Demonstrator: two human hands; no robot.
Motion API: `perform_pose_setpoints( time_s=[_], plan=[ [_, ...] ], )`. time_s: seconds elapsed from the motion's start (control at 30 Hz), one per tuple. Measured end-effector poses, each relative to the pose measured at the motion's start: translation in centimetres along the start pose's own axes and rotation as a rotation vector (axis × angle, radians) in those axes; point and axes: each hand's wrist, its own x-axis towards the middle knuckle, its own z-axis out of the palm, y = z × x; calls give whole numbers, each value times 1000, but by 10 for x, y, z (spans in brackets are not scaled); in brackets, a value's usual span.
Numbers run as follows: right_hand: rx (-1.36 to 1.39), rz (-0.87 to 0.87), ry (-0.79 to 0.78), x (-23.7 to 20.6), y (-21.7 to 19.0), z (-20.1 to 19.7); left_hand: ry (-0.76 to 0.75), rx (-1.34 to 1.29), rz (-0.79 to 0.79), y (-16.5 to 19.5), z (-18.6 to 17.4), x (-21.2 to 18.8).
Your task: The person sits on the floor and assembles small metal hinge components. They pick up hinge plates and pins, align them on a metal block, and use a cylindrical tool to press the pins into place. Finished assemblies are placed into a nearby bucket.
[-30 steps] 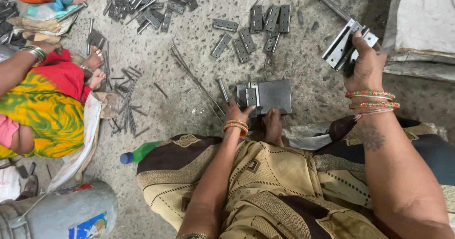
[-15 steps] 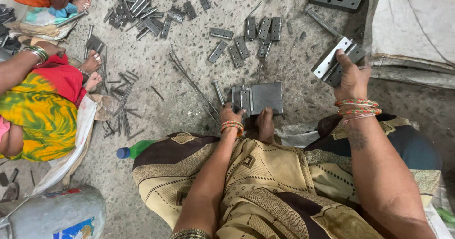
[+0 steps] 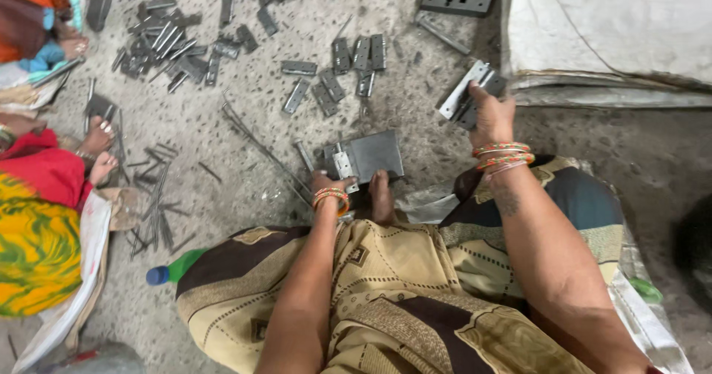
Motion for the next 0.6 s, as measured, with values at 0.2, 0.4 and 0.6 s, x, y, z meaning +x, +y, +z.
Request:
perform_pose_setpoints(
  time_s=[0.2, 0.4, 0.6],
  plan=[
    [61, 64, -48, -6, 0, 4, 80, -110, 2, -20, 1, 2],
    [116, 284, -55, 11, 0, 3, 134, -363, 7, -2, -15, 9],
    [132, 298, -252, 10, 4, 7, 146, -405, 494, 78, -14, -10]
  ],
)
